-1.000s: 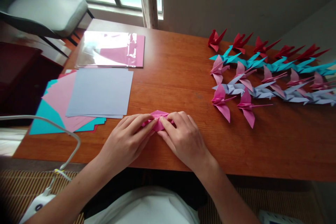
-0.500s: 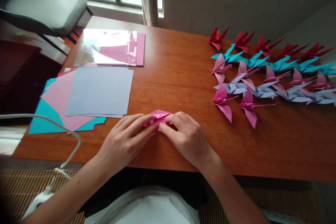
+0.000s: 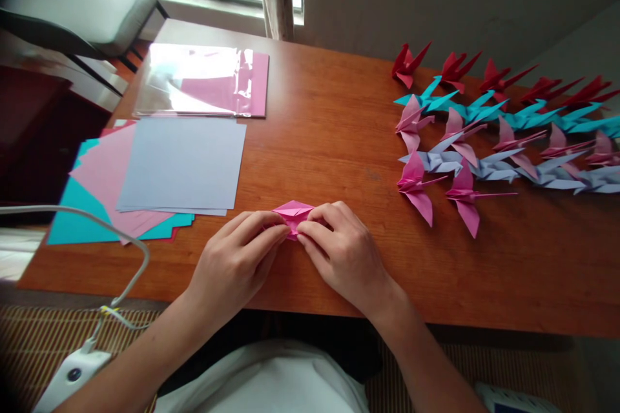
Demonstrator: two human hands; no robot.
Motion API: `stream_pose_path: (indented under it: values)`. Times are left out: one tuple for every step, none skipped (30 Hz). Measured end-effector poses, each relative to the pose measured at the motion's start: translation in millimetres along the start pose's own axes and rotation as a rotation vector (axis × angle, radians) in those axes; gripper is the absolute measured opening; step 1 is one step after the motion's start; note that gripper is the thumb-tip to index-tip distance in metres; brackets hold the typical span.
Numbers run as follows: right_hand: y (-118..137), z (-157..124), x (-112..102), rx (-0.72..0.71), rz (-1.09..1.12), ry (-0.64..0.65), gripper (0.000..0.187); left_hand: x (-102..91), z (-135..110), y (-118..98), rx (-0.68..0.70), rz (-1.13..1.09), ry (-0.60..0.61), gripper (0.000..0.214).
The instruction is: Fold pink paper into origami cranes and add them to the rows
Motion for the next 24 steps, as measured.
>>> stream_pose_path:
  values:
    - [0, -1, 0, -0.009, 0.006, 0.005, 0.01, 0.3, 0, -1, -0.003, 0.008, 0.004, 0.016]
    - [1, -1, -1, -0.021, 0.008, 0.008, 0.011, 0.5, 0, -1, -0.003, 0.019, 0.009, 0.015]
    - [1, -2, -2, -0.034, 0.007, 0.005, 0.012, 0.6, -1, -2, -0.001, 0.032, 0.014, 0.015]
    - [2, -2, -3, -0.048, 0.002, -0.003, 0.013, 0.5, -1, -3, 0.006, 0.048, 0.02, 0.014]
    - [2, -2, -3, -0.062, -0.004, -0.013, 0.013, 0.4, -2, -4, 0.014, 0.067, 0.027, 0.014]
    - [3, -2, -4, -0.074, -0.011, -0.021, 0.014, 0.5, -2, -6, 0.025, 0.084, 0.035, 0.013]
    - [3, -2, -4, -0.083, -0.017, -0.024, 0.014, 0.6, -2, -7, 0.032, 0.095, 0.042, 0.013]
    - [4, -2, -3, -0.087, -0.022, -0.022, 0.014, 0.7, -2, -7, 0.035, 0.097, 0.047, 0.014]
    - [4, -2, -3, -0.084, -0.024, -0.018, 0.014, 0.9, -2, -7, 0.03, 0.088, 0.048, 0.014]
    - [4, -2, -2, -0.072, -0.025, -0.015, 0.014, 1.0, -2, -6, 0.017, 0.071, 0.045, 0.014]
    - [4, -1, -1, -0.052, -0.023, -0.013, 0.013, 1.0, -2, -5, -0.001, 0.05, 0.037, 0.015]
    - [3, -1, 0, -0.025, -0.02, -0.012, 0.012, 1.2, -2, -3, -0.023, 0.03, 0.028, 0.015]
    - [2, -1, 0, 0.005, -0.017, -0.012, 0.011, 1.5, -1, -2, -0.048, 0.012, 0.018, 0.014]
    - [1, 0, 1, 0.036, -0.014, -0.011, 0.011, 2.0, -1, 0, -0.072, -0.002, 0.011, 0.014]
    - [0, 0, 2, 0.065, -0.011, -0.009, 0.01, 2.7, -1, 1, -0.095, -0.014, 0.007, 0.013]
    - [-1, 1, 3, 0.09, -0.006, -0.006, 0.01, 3.5, -1, 2, -0.115, -0.022, 0.006, 0.013]
    - [-2, 2, 3, 0.11, 0.0, -0.003, 0.01, 4.2, -1, 3, -0.134, -0.027, 0.006, 0.013]
    - [-2, 2, 3, 0.127, 0.008, -0.003, 0.01, 4.9, -1, 3, -0.149, -0.03, 0.009, 0.013]
    - [-2, 3, 3, 0.141, 0.016, -0.005, 0.01, 5.6, -1, 4, -0.161, -0.03, 0.013, 0.014]
    - [-2, 4, 3, 0.151, 0.024, -0.009, 0.011, 5.9, -1, 4, -0.171, -0.028, 0.016, 0.015]
    - [-2, 4, 3, 0.161, 0.029, -0.014, 0.011, 6.2, -1, 4, -0.18, -0.026, 0.019, 0.015]
    - [-1, 5, 2, 0.169, 0.033, -0.017, 0.011, 6.4, 0, 4, -0.187, -0.023, 0.021, 0.015]
    - [-1, 5, 2, 0.175, 0.036, -0.018, 0.011, 6.4, 0, 3, -0.191, -0.02, 0.023, 0.015]
    - [-1, 6, 2, 0.179, 0.037, -0.018, 0.011, 6.5, 1, 3, -0.195, -0.016, 0.024, 0.016]
Point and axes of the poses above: each hand's wrist, its own z-axis towards the middle knuckle, its own x-axis out of the palm, y = z × x, the point moved 7 cm from there along z, towards the middle knuckle, and after that the axes turned 9 degrees about -y, right-handed, at the moved point
